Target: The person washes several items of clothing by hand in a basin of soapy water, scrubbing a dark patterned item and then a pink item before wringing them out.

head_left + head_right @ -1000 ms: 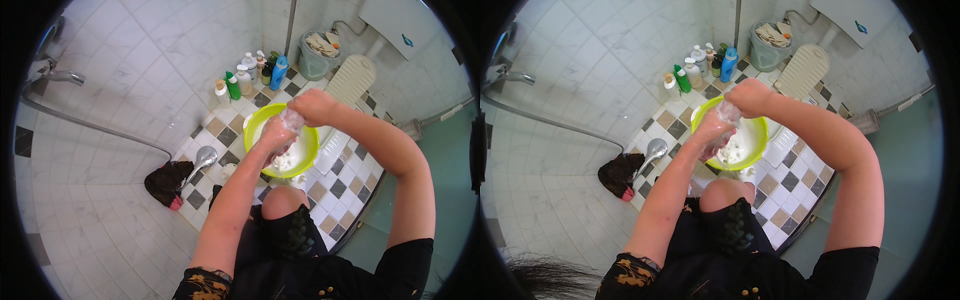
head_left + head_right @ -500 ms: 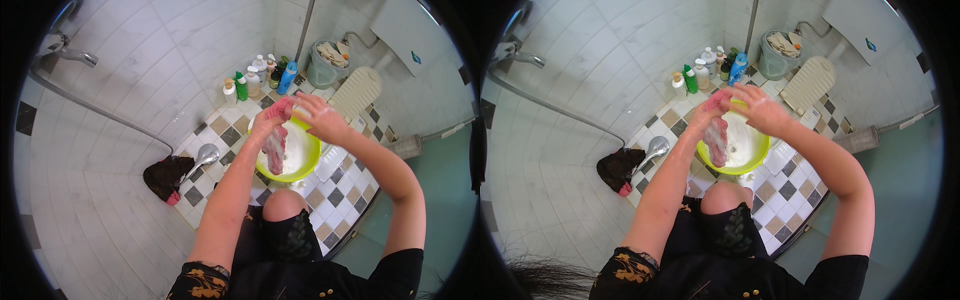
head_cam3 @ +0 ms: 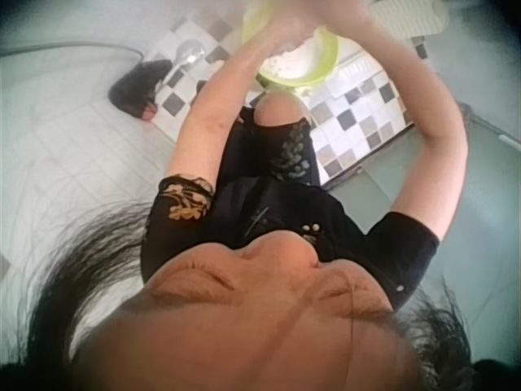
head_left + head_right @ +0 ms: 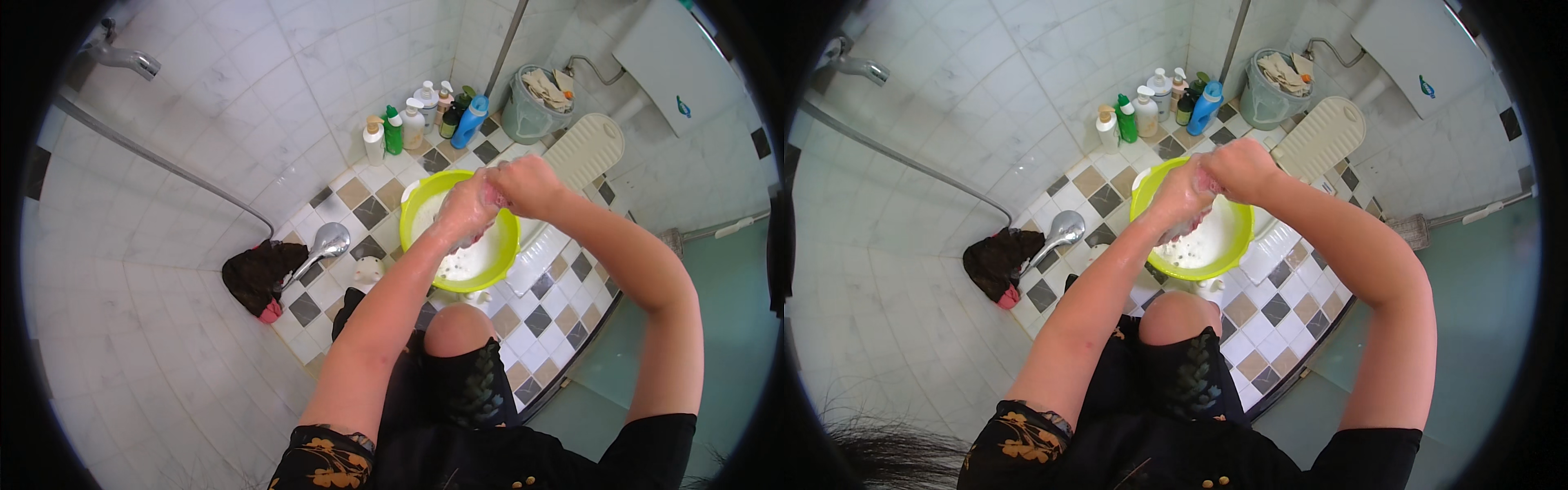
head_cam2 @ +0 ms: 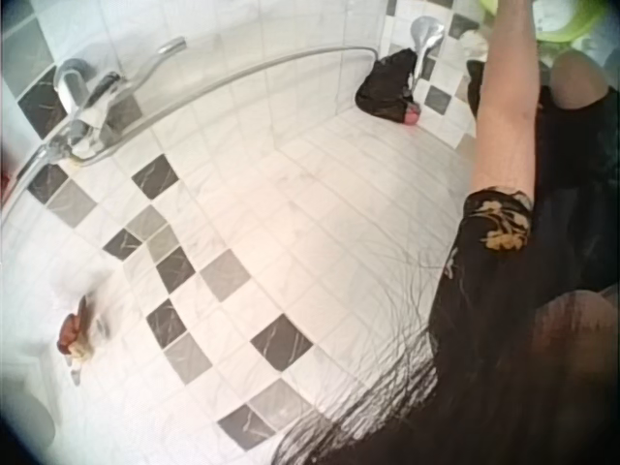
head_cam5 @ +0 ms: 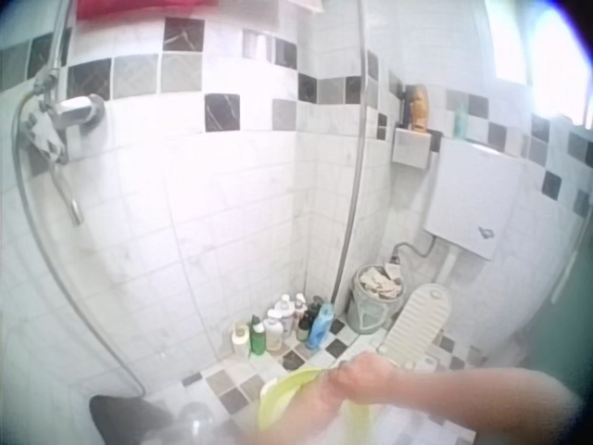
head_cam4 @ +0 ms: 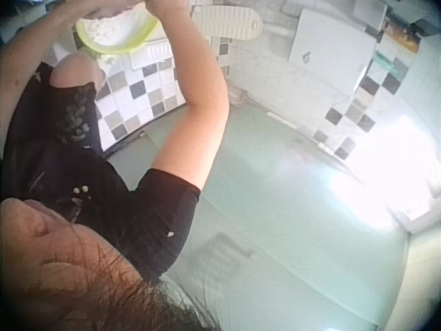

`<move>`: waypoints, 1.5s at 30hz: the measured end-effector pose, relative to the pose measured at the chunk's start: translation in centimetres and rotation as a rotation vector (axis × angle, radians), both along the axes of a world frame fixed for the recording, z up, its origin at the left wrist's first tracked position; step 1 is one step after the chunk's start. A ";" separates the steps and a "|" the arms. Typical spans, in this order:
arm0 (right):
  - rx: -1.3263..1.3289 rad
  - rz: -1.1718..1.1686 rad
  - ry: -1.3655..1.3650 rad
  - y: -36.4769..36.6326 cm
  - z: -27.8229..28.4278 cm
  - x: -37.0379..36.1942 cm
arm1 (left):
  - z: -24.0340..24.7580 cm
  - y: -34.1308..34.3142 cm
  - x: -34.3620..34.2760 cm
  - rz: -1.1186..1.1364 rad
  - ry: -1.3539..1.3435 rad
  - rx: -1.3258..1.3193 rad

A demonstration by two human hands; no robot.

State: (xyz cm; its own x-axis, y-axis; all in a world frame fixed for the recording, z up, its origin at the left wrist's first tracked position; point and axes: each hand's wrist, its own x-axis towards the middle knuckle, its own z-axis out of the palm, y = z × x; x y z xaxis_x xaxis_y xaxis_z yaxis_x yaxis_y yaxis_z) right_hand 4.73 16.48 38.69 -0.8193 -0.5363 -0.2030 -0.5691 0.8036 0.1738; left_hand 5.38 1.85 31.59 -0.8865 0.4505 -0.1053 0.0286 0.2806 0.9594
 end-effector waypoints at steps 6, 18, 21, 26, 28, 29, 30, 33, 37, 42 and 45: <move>-0.823 -0.551 -0.577 2.2 -5.3 2.6 | -1.7 0.2 0.2 0.037 0.547 -0.413; -1.928 -0.604 -1.099 -1.5 -3.2 5.1 | -4.3 -0.7 -2.0 0.280 0.100 0.358; -0.642 0.064 0.124 -0.4 -0.7 5.1 | -5.6 -1.7 -2.6 0.079 -0.051 0.386; -0.020 0.536 0.466 0.8 0.5 2.6 | -3.1 -1.9 -2.7 -0.168 -0.273 0.372; -0.035 0.547 0.437 0.1 0.9 1.2 | -3.5 -1.2 -2.3 -0.265 -0.213 0.507; -0.037 0.552 0.421 0.0 1.5 0.6 | -3.6 -0.9 -2.3 -0.277 -0.211 0.424; -0.039 0.600 0.439 -0.1 2.1 -0.2 | -3.2 -0.9 -2.5 -0.283 -0.208 0.332; 0.007 0.356 0.157 0.5 1.1 -1.1 | -1.5 -0.7 -1.3 -0.191 0.009 0.148; -0.132 0.152 0.079 2.0 -1.4 0.6 | -1.7 -0.2 -0.2 -0.076 0.337 -0.223; -0.891 -0.557 -0.479 2.2 -5.1 3.6 | -1.9 -0.8 0.0 -0.008 0.558 -0.398; -1.583 -0.905 -0.998 1.3 -6.1 5.4 | -1.9 -1.5 -0.2 0.061 0.698 -0.360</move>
State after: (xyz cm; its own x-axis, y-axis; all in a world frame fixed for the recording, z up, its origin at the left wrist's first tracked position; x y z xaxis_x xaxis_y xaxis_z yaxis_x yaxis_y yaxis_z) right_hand 10.10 17.77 32.61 -0.8180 -0.2546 -0.5158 0.5415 -0.0388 -0.8398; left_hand 5.20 0.31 29.65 -0.8234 0.4428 0.3550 0.5657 0.5909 0.5751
